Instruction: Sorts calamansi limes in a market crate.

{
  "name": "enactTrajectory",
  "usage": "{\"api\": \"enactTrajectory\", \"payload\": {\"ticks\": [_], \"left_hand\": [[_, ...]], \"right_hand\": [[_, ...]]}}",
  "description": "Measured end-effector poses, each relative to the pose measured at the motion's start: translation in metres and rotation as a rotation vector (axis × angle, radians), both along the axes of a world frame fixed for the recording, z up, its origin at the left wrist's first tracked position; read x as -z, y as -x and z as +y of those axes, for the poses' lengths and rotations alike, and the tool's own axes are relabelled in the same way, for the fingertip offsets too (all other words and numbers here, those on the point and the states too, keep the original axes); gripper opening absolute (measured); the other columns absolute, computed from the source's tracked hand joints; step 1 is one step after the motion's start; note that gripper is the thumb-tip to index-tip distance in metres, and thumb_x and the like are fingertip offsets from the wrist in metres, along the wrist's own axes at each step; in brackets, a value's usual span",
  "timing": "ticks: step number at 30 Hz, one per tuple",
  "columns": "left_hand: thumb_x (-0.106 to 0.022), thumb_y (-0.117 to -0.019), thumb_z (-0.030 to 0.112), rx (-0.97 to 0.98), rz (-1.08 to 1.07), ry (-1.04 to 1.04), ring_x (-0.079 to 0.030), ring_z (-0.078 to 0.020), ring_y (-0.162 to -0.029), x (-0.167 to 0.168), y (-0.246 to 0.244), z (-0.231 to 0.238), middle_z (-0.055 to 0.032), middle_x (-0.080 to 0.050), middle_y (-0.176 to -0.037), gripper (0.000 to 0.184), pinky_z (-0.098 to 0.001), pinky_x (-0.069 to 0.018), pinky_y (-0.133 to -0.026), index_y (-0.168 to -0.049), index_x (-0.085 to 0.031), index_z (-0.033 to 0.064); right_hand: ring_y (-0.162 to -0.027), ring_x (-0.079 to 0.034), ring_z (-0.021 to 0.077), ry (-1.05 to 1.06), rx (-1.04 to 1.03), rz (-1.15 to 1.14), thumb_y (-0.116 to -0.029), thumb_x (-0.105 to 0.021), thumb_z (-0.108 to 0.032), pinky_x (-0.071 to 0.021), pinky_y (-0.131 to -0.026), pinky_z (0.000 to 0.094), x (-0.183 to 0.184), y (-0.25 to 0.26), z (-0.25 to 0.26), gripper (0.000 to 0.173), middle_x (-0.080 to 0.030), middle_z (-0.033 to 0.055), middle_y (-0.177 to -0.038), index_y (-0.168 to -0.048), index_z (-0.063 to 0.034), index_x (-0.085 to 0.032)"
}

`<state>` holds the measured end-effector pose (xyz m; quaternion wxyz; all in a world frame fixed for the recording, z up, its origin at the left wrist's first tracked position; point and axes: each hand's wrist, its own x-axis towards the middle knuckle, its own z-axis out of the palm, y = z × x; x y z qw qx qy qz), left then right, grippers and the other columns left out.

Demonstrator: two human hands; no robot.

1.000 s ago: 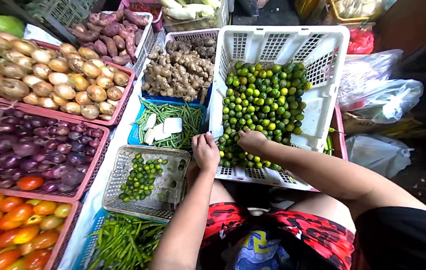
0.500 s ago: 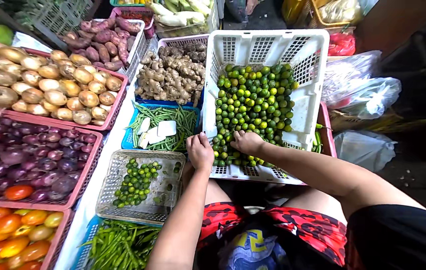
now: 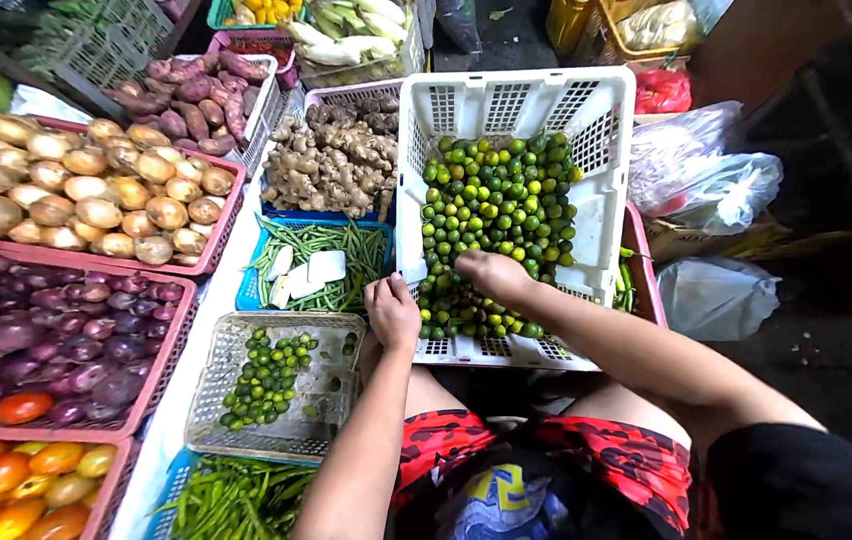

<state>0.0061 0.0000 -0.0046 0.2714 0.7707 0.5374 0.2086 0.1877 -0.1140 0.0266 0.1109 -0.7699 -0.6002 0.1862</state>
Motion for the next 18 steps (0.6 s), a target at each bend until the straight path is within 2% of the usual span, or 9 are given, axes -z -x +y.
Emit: {"api": "enactTrajectory", "payload": {"ticks": [1, 2, 3, 5, 7, 10, 13, 16, 18], "left_hand": [[-0.037, -0.1108, 0.041, -0.002, -0.002, -0.003, -0.062, -0.0265, -0.119, 0.001, 0.000, 0.000, -0.0119, -0.064, -0.125, 0.048, -0.0474, -0.0506, -0.102, -0.113, -0.071, 0.0069], [-0.037, -0.1107, 0.042, 0.001, -0.004, -0.003, -0.062, -0.0264, -0.119, 0.002, 0.001, 0.001, -0.0120, -0.064, -0.125, 0.049, -0.0476, -0.0506, -0.102, -0.112, -0.071, 0.0070], [-0.037, -0.1107, 0.042, 0.006, -0.007, -0.002, -0.062, -0.0267, -0.119, 0.001, 0.002, 0.001, -0.0123, -0.065, -0.124, 0.049, -0.0479, -0.0500, -0.103, -0.112, -0.072, 0.0070], [-0.038, -0.1105, 0.040, 0.027, -0.020, -0.006, -0.061, -0.0283, -0.120, -0.002, 0.002, 0.002, -0.0141, -0.065, -0.124, 0.048, -0.0486, -0.0487, -0.105, -0.113, -0.072, 0.0051], [-0.040, -0.1106, 0.036, 0.042, -0.032, 0.001, -0.060, -0.0309, -0.122, -0.006, 0.000, 0.001, -0.0175, -0.065, -0.125, 0.047, -0.0483, -0.0464, -0.108, -0.115, -0.071, 0.0007], [-0.037, -0.1112, 0.036, 0.042, -0.023, -0.001, -0.061, -0.0314, -0.121, -0.005, 0.002, 0.001, -0.0193, -0.064, -0.125, 0.050, -0.0477, -0.0462, -0.107, -0.115, -0.070, -0.0015], [-0.034, -0.1117, 0.035, 0.054, -0.020, -0.006, -0.060, -0.0320, -0.122, -0.004, 0.000, 0.000, -0.0201, -0.064, -0.126, 0.051, -0.0480, -0.0456, -0.108, -0.117, -0.069, -0.0018], [-0.034, -0.1121, 0.035, 0.031, -0.023, 0.006, -0.060, -0.0333, -0.122, -0.009, -0.001, -0.003, -0.0211, -0.062, -0.128, 0.051, -0.0502, -0.0458, -0.107, -0.119, -0.068, -0.0025], [-0.035, -0.1117, 0.038, 0.012, -0.014, -0.006, -0.061, -0.0324, -0.121, -0.007, 0.002, -0.002, -0.0194, -0.063, -0.129, 0.051, -0.0509, -0.0477, -0.105, -0.119, -0.069, 0.0001]], "right_hand": [[-0.095, -0.071, 0.0311, -0.143, 0.176, 0.173, -0.0963, -0.066, -0.006, -0.0611, -0.081, 0.0533, -0.008, -0.002, -0.014, 0.024, -0.070, 0.0123, -0.116, -0.119, -0.0113, -0.067], [-0.081, -0.072, 0.0269, -0.256, 0.355, 0.373, -0.0942, -0.073, -0.010, -0.0623, -0.071, 0.0488, -0.019, -0.005, -0.031, 0.023, -0.072, 0.0115, -0.104, -0.117, -0.0107, -0.066], [-0.074, -0.072, 0.0252, -0.326, 0.515, 0.596, -0.0926, -0.076, -0.013, -0.0641, -0.065, 0.0450, -0.028, -0.009, -0.050, 0.028, -0.072, 0.0120, -0.102, -0.118, -0.0101, -0.064], [-0.076, -0.072, 0.0253, -0.464, 0.800, 1.014, -0.0913, -0.076, -0.007, -0.0635, -0.064, 0.0407, -0.042, -0.017, -0.088, 0.036, -0.072, 0.0137, -0.103, -0.122, -0.0076, -0.057], [-0.078, -0.073, 0.0228, -0.614, 0.969, 1.231, -0.0957, -0.067, 0.000, -0.0608, -0.062, 0.0325, -0.052, -0.020, -0.131, 0.031, -0.073, 0.0150, -0.102, -0.122, -0.0080, -0.053], [-0.088, -0.075, 0.0233, -0.777, 0.962, 1.511, -0.1031, -0.051, -0.002, -0.0619, -0.067, 0.0278, -0.052, -0.020, -0.184, 0.020, -0.071, 0.0166, -0.110, -0.119, -0.0124, -0.050], [-0.101, -0.073, 0.0289, -0.811, 0.889, 1.595, -0.1050, -0.044, -0.006, -0.0629, -0.076, 0.0349, -0.054, -0.019, -0.201, 0.016, -0.067, 0.0181, -0.123, -0.118, -0.0131, -0.050], [-0.105, -0.071, 0.0335, -0.734, 0.829, 1.516, -0.1024, -0.039, -0.002, -0.0626, -0.076, 0.0421, -0.067, -0.003, -0.167, 0.032, -0.065, 0.0187, -0.128, -0.132, -0.0145, -0.044], [-0.105, -0.071, 0.0331, -0.614, 0.696, 1.435, -0.0971, -0.048, 0.001, -0.0631, -0.080, 0.0470, -0.084, 0.030, -0.117, 0.052, -0.066, 0.0155, -0.129, -0.145, -0.0169, -0.040]]}}
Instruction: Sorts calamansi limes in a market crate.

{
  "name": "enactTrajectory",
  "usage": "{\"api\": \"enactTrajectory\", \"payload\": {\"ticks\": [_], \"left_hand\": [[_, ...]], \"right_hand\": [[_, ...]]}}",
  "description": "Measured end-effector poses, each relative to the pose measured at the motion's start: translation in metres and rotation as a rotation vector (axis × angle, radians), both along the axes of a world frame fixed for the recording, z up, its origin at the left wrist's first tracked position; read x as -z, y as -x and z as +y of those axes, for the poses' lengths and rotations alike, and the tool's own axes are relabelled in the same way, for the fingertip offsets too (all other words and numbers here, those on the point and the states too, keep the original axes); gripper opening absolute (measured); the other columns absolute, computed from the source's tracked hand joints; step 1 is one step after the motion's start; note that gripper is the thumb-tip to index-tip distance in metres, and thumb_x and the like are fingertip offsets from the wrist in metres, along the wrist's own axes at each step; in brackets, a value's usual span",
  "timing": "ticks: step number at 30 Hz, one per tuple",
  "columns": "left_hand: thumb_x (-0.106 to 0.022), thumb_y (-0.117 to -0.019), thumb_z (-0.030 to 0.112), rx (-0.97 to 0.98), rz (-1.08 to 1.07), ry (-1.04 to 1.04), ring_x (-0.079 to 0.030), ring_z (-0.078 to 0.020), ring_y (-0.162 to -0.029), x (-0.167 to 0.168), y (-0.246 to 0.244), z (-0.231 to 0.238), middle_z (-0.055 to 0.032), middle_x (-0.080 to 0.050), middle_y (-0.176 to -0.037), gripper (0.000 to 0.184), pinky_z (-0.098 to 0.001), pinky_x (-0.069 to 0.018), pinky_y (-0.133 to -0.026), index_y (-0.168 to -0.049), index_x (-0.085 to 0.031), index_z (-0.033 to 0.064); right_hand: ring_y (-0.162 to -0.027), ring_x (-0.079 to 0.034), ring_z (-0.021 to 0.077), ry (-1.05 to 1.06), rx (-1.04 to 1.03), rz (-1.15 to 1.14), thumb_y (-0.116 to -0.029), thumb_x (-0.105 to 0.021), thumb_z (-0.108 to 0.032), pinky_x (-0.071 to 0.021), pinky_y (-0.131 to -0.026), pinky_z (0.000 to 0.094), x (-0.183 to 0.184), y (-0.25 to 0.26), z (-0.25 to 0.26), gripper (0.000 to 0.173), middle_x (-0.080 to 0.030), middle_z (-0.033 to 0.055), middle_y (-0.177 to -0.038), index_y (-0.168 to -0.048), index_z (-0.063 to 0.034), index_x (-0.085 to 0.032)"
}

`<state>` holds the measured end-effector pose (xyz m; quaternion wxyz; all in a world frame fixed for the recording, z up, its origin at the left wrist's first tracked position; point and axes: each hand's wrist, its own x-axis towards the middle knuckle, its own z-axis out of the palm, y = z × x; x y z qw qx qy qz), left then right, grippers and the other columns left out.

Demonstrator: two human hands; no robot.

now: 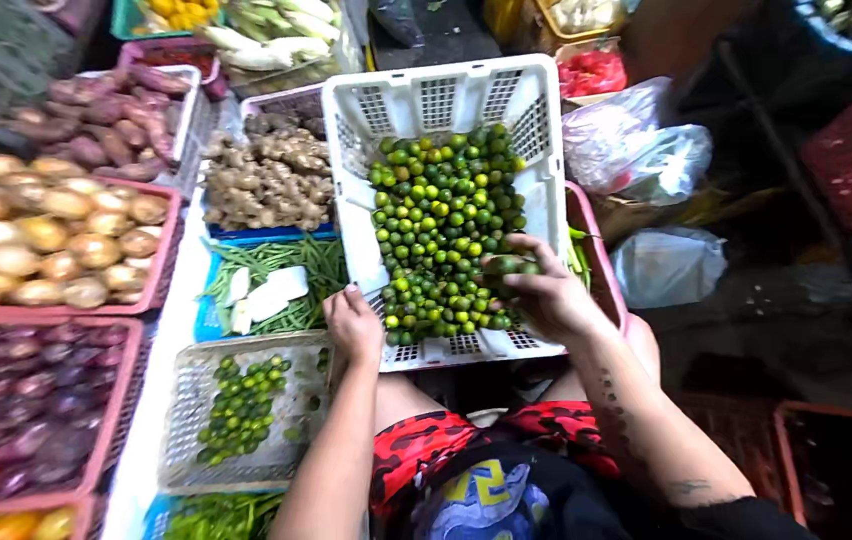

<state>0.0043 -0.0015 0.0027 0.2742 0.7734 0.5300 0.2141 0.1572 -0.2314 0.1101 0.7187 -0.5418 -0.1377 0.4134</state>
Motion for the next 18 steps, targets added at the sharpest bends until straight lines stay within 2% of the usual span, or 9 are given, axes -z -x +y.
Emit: {"api": "enactTrajectory", "payload": {"ticks": [2, 4, 5, 8, 10, 12, 14, 16, 18], "left_hand": [[-0.039, -0.1105, 0.037, 0.006, -0.034, -0.034, -0.062, -0.0330, -0.121, 0.007, 0.003, 0.000, -0.0197, -0.064, -0.129, 0.049, -0.0521, -0.0485, -0.105, -0.119, -0.070, 0.0002], [-0.046, -0.1097, 0.033, 0.034, -0.058, 0.008, -0.059, -0.0330, -0.124, 0.001, 0.006, -0.005, -0.0201, -0.062, -0.133, 0.042, -0.0509, -0.0475, -0.107, -0.127, -0.065, -0.0003], [-0.045, -0.1104, 0.032, 0.059, -0.016, 0.037, -0.059, -0.0341, -0.125, -0.010, 0.007, -0.006, -0.0213, -0.061, -0.134, 0.042, -0.0515, -0.0468, -0.107, -0.130, -0.063, -0.0007], [-0.039, -0.1104, 0.036, 0.024, -0.023, -0.057, -0.063, -0.0341, -0.117, 0.003, 0.002, -0.003, -0.0207, -0.064, -0.126, 0.048, -0.0523, -0.0508, -0.101, -0.118, -0.069, 0.0000], [-0.035, -0.1116, 0.038, 0.025, 0.005, 0.028, -0.061, -0.0330, -0.122, -0.004, 0.002, -0.002, -0.0195, -0.062, -0.131, 0.051, -0.0524, -0.0482, -0.105, -0.121, -0.068, 0.0012], [-0.035, -0.1115, 0.040, 0.017, 0.008, 0.051, -0.060, -0.0330, -0.123, -0.004, 0.002, 0.001, -0.0189, -0.062, -0.131, 0.051, -0.0530, -0.0475, -0.106, -0.121, -0.068, 0.0024], [-0.034, -0.1116, 0.041, 0.025, 0.010, 0.045, -0.060, -0.0315, -0.122, 0.000, 0.004, 0.000, -0.0176, -0.062, -0.130, 0.053, -0.0521, -0.0482, -0.105, -0.121, -0.069, 0.0029], [-0.034, -0.1116, 0.040, 0.031, -0.018, 0.040, -0.060, -0.0311, -0.120, 0.002, 0.002, 0.001, -0.0182, -0.063, -0.128, 0.052, -0.0511, -0.0483, -0.104, -0.119, -0.068, 0.0015], [-0.034, -0.1117, 0.040, 0.028, -0.030, 0.040, -0.061, -0.0307, -0.120, 0.003, 0.004, 0.000, -0.0176, -0.063, -0.127, 0.052, -0.0505, -0.0485, -0.104, -0.118, -0.068, 0.0014]], "right_hand": [[-0.117, -0.068, 0.0263, 0.005, -0.290, -0.211, -0.0935, -0.068, -0.003, -0.0621, -0.093, 0.0462, -0.017, 0.045, 0.047, 0.069, -0.060, 0.0102, -0.142, -0.154, -0.0172, -0.038], [-0.143, -0.048, 0.0198, 0.049, -0.550, -0.566, -0.0950, -0.075, -0.026, -0.0496, -0.112, 0.0442, -0.037, 0.082, 0.079, 0.078, -0.039, 0.0056, -0.163, -0.161, -0.0179, -0.033], [-0.150, -0.038, 0.0233, 0.101, -0.538, -0.777, -0.0963, -0.073, -0.035, -0.0438, -0.116, 0.0487, -0.044, 0.090, 0.085, 0.075, -0.031, 0.0060, -0.168, -0.160, -0.0200, -0.037], [-0.150, -0.036, 0.0345, 0.322, 0.031, -1.216, -0.0935, -0.073, -0.038, -0.0359, -0.117, 0.0625, -0.023, 0.051, 0.068, 0.059, -0.038, 0.0132, -0.163, -0.147, -0.0177, -0.058], [-0.151, -0.032, 0.0378, 0.552, 0.313, -1.087, -0.0951, -0.069, -0.044, -0.0336, -0.118, 0.0620, 0.007, -0.010, 0.030, 0.071, -0.033, 0.0208, -0.163, -0.152, -0.0086, -0.047], [-0.146, -0.042, 0.0288, 0.690, 0.385, -0.640, -0.0978, -0.064, -0.047, -0.0422, -0.114, 0.0545, 0.024, -0.051, -0.003, 0.083, -0.034, 0.0146, -0.164, -0.163, -0.0151, -0.025], [-0.134, -0.055, 0.0296, 0.695, 0.360, -0.383, -0.0971, -0.065, -0.050, -0.0504, -0.104, 0.0562, 0.026, -0.052, -0.022, 0.083, -0.044, 0.0134, -0.157, -0.163, -0.0219, -0.023], [-0.135, -0.053, 0.0306, 0.741, 0.291, -0.529, -0.0974, -0.066, -0.046, -0.0480, -0.106, 0.0565, 0.008, -0.032, -0.026, 0.080, -0.043, 0.0141, -0.157, -0.162, -0.0203, -0.028], [-0.129, -0.057, 0.0287, 0.726, 0.200, -0.911, -0.1013, -0.061, -0.029, -0.0508, -0.105, 0.0493, -0.005, -0.010, -0.018, 0.056, -0.051, 0.0165, -0.148, -0.151, -0.0082, -0.045]]}}
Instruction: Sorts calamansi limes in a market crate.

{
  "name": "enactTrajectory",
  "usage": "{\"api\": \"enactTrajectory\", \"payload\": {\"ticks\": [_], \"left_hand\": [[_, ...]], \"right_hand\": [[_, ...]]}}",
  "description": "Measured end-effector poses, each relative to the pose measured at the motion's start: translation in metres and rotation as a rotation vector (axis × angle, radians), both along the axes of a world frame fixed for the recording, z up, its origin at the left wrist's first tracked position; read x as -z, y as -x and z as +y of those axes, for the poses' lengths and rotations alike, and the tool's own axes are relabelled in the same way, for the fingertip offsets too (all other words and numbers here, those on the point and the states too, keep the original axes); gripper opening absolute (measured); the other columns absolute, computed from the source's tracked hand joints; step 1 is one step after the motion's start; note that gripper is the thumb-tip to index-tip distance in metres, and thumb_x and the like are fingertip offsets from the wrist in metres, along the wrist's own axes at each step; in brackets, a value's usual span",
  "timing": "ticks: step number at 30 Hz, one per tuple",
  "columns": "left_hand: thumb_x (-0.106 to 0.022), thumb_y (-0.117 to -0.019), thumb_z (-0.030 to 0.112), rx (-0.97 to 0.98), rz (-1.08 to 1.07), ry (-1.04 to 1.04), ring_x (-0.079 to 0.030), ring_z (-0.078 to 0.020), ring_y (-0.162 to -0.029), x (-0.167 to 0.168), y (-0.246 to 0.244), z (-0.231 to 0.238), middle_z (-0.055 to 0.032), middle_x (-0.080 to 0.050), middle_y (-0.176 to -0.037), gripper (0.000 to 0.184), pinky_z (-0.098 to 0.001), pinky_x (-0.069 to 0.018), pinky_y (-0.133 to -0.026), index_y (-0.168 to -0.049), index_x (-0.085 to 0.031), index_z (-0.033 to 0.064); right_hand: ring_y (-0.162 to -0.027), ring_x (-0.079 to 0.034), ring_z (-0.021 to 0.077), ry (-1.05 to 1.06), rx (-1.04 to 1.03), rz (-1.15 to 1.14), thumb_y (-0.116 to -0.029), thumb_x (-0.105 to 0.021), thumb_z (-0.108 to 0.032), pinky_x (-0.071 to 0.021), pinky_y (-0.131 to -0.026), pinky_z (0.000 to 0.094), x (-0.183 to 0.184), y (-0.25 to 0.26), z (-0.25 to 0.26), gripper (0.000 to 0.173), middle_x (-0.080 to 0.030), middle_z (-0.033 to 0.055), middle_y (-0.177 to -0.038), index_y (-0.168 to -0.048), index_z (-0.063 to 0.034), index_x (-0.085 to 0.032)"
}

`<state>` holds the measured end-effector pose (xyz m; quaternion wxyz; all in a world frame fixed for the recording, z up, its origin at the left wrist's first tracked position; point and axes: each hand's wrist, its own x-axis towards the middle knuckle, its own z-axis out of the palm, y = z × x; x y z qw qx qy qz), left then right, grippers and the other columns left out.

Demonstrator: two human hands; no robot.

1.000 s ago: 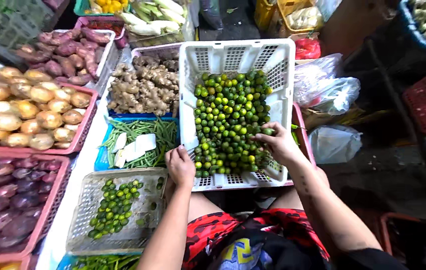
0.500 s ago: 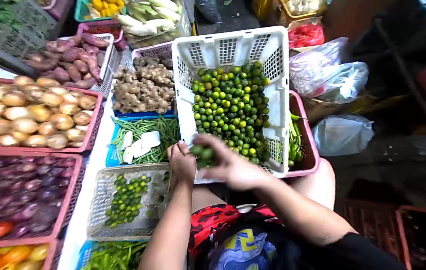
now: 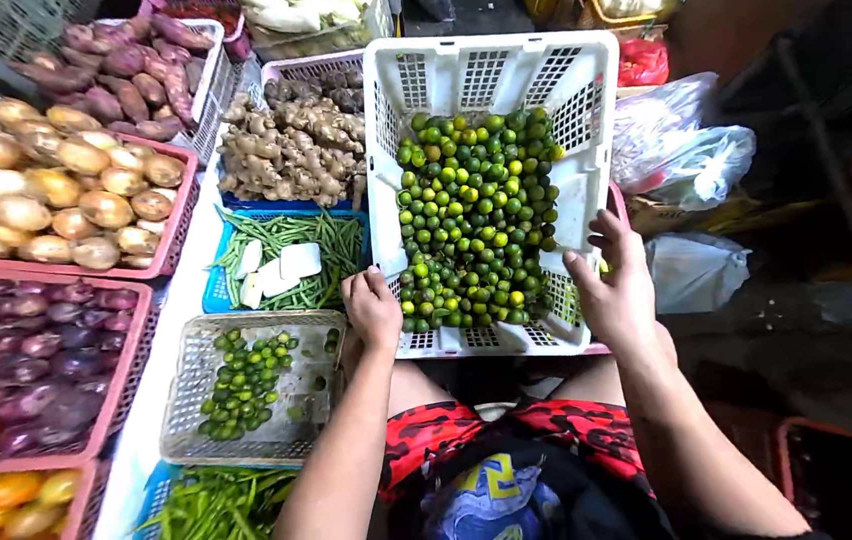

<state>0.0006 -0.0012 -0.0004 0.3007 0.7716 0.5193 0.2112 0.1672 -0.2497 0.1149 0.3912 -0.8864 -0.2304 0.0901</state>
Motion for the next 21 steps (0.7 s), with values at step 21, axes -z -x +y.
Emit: {"api": "enactTrajectory", "payload": {"ticks": [21], "left_hand": [[-0.033, -0.1115, 0.042, -0.018, 0.053, -0.003, -0.060, -0.0286, -0.122, 0.001, -0.002, 0.001, -0.0134, -0.063, -0.129, 0.052, -0.0499, -0.0491, -0.103, -0.115, -0.070, 0.0058]], "right_hand": [[-0.111, -0.064, 0.0417, 0.708, -0.744, -0.451, -0.0992, -0.060, 0.000, -0.0568, -0.091, 0.0526, 0.120, -0.027, 0.073, 0.024, -0.059, 0.0213, -0.131, -0.123, -0.0049, -0.063]]}}
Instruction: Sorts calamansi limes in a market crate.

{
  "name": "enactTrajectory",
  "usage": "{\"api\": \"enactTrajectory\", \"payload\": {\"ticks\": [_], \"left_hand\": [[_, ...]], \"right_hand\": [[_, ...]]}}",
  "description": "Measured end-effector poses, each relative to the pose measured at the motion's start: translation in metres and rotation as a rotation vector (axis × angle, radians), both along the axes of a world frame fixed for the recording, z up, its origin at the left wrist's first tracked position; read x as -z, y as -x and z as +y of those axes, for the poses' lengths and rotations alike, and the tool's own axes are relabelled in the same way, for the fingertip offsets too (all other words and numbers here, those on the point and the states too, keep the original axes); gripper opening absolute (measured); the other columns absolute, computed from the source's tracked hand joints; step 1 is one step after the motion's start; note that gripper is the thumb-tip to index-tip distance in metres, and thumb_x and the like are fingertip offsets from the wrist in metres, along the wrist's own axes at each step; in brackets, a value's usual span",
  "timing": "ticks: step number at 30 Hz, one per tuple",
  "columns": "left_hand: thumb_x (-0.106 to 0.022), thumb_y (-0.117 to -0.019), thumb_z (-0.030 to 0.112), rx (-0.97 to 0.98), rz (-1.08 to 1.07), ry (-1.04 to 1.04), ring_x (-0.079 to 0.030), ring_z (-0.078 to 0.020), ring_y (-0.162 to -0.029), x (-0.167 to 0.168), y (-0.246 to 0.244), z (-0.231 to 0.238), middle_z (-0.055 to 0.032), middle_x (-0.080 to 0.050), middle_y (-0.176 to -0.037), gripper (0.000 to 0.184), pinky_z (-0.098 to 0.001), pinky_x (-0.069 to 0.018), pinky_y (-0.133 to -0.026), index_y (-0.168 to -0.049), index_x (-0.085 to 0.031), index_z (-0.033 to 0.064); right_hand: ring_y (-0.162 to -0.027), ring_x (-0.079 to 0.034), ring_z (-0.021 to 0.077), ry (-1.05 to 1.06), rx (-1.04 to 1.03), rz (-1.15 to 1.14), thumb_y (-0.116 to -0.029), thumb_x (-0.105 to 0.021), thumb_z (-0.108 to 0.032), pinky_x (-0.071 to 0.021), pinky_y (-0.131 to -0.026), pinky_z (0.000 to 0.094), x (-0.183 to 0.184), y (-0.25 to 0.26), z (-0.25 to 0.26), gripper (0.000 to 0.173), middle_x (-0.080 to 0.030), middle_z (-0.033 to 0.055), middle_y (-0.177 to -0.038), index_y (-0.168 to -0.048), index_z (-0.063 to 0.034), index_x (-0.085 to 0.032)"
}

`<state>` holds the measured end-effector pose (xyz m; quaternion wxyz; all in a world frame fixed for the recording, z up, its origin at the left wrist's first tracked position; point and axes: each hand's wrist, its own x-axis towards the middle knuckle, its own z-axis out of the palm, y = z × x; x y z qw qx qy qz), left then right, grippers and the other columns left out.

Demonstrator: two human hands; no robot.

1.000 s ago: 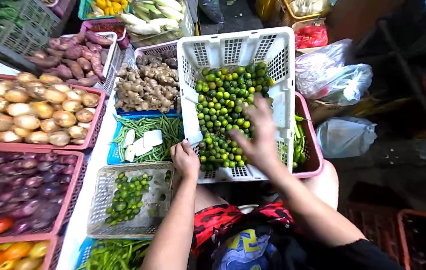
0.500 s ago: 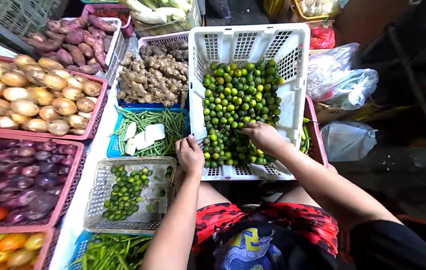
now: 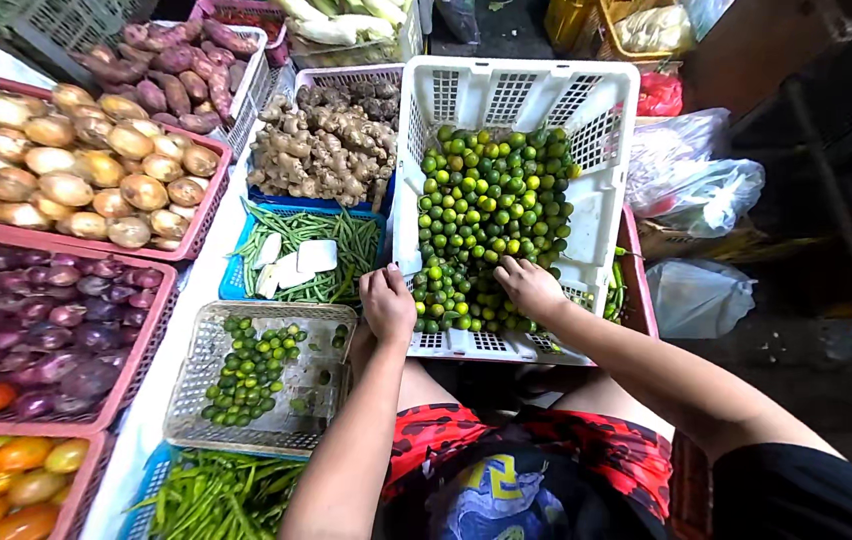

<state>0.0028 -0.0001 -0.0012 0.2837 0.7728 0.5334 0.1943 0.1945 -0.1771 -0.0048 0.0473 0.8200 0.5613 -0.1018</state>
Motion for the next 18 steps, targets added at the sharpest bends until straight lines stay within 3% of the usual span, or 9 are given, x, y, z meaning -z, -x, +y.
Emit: {"api": "enactTrajectory", "payload": {"ticks": [4, 7, 8, 10, 12, 14, 15, 16, 18], "left_hand": [[-0.033, -0.1115, 0.042, 0.000, 0.003, -0.011, -0.060, -0.0282, -0.122, 0.000, 0.000, -0.001, -0.0127, -0.063, -0.129, 0.052, -0.0498, -0.0493, -0.103, -0.116, -0.070, 0.0062], [-0.036, -0.1109, 0.042, -0.013, -0.023, -0.029, -0.062, -0.0280, -0.119, 0.003, -0.001, 0.001, -0.0137, -0.064, -0.126, 0.050, -0.0495, -0.0503, -0.101, -0.112, -0.071, 0.0056], [-0.036, -0.1110, 0.041, -0.011, -0.029, -0.029, -0.062, -0.0280, -0.118, 0.002, -0.002, 0.000, -0.0141, -0.064, -0.125, 0.050, -0.0492, -0.0502, -0.102, -0.112, -0.071, 0.0051], [-0.037, -0.1113, 0.039, -0.009, -0.035, -0.018, -0.062, -0.0288, -0.118, 0.000, -0.003, 0.000, -0.0154, -0.064, -0.125, 0.049, -0.0492, -0.0496, -0.103, -0.112, -0.071, 0.0040], [-0.035, -0.1117, 0.039, -0.005, -0.020, -0.005, -0.061, -0.0287, -0.119, -0.001, -0.001, -0.001, -0.0152, -0.063, -0.127, 0.049, -0.0495, -0.0494, -0.103, -0.114, -0.070, 0.0043], [-0.034, -0.1119, 0.039, 0.003, -0.014, -0.008, -0.061, -0.0283, -0.120, -0.002, -0.001, 0.000, -0.0148, -0.063, -0.127, 0.050, -0.0492, -0.0492, -0.103, -0.115, -0.070, 0.0047], [-0.033, -0.1120, 0.039, 0.009, -0.011, -0.011, -0.061, -0.0286, -0.120, -0.002, -0.001, 0.000, -0.0149, -0.063, -0.127, 0.050, -0.0492, -0.0491, -0.103, -0.115, -0.070, 0.0043], [-0.033, -0.1120, 0.039, 0.013, -0.008, -0.013, -0.061, -0.0288, -0.120, -0.002, 0.000, 0.000, -0.0148, -0.063, -0.127, 0.051, -0.0491, -0.0492, -0.103, -0.115, -0.070, 0.0042], [-0.033, -0.1118, 0.039, 0.019, -0.019, -0.017, -0.061, -0.0299, -0.119, -0.002, -0.001, 0.000, -0.0159, -0.063, -0.126, 0.052, -0.0508, -0.0497, -0.102, -0.114, -0.069, 0.0027]], "right_hand": [[-0.102, -0.071, 0.0330, -0.340, 0.220, 0.364, -0.1006, -0.063, -0.006, -0.0601, -0.087, 0.0531, -0.015, -0.008, -0.006, 0.021, -0.070, 0.0141, -0.120, -0.122, -0.0057, -0.066], [-0.102, -0.072, 0.0180, -0.659, 0.487, 0.831, -0.1017, -0.065, -0.015, -0.0621, -0.089, 0.0402, -0.054, -0.007, -0.026, 0.035, -0.070, 0.0040, -0.125, -0.136, -0.0124, -0.056], [-0.100, -0.072, 0.0168, -0.771, 0.548, 0.847, -0.1008, -0.066, -0.016, -0.0620, -0.087, 0.0393, -0.069, -0.006, -0.040, 0.041, -0.070, 0.0032, -0.127, -0.140, -0.0129, -0.055], [-0.099, -0.071, 0.0151, -0.923, 0.652, 0.615, -0.0989, -0.068, -0.017, -0.0609, -0.087, 0.0381, -0.093, -0.011, -0.073, 0.045, -0.070, 0.0042, -0.129, -0.141, -0.0098, -0.054], [-0.110, -0.070, 0.0185, -0.806, 0.740, 0.321, -0.0979, -0.070, -0.015, -0.0591, -0.093, 0.0420, -0.106, -0.018, -0.104, 0.045, -0.068, 0.0063, -0.133, -0.140, -0.0105, -0.055], [-0.116, -0.066, 0.0403, -0.493, 0.806, 0.216, -0.0928, -0.072, -0.005, -0.0541, -0.095, 0.0628, -0.116, -0.023, -0.118, 0.049, -0.058, 0.0198, -0.143, -0.140, -0.0092, -0.058], [-0.117, -0.063, 0.0482, -0.377, 0.837, 0.226, -0.0894, -0.073, 0.000, -0.0525, -0.094, 0.0682, -0.118, -0.021, -0.118, 0.052, -0.045, 0.0253, -0.153, -0.139, -0.0078, -0.060], [-0.114, -0.063, 0.0493, -0.341, 0.858, 0.232, -0.0878, -0.073, 0.004, -0.0539, -0.092, 0.0674, -0.119, -0.016, -0.115, 0.052, -0.037, 0.0269, -0.158, -0.137, -0.0067, -0.061], [-0.108, -0.068, 0.0376, -0.463, 0.817, 0.248, -0.0882, -0.072, 0.005, -0.0605, -0.089, 0.0534, -0.121, -0.004, -0.100, 0.050, -0.039, 0.0238, -0.156, -0.136, -0.0064, -0.062]]}}
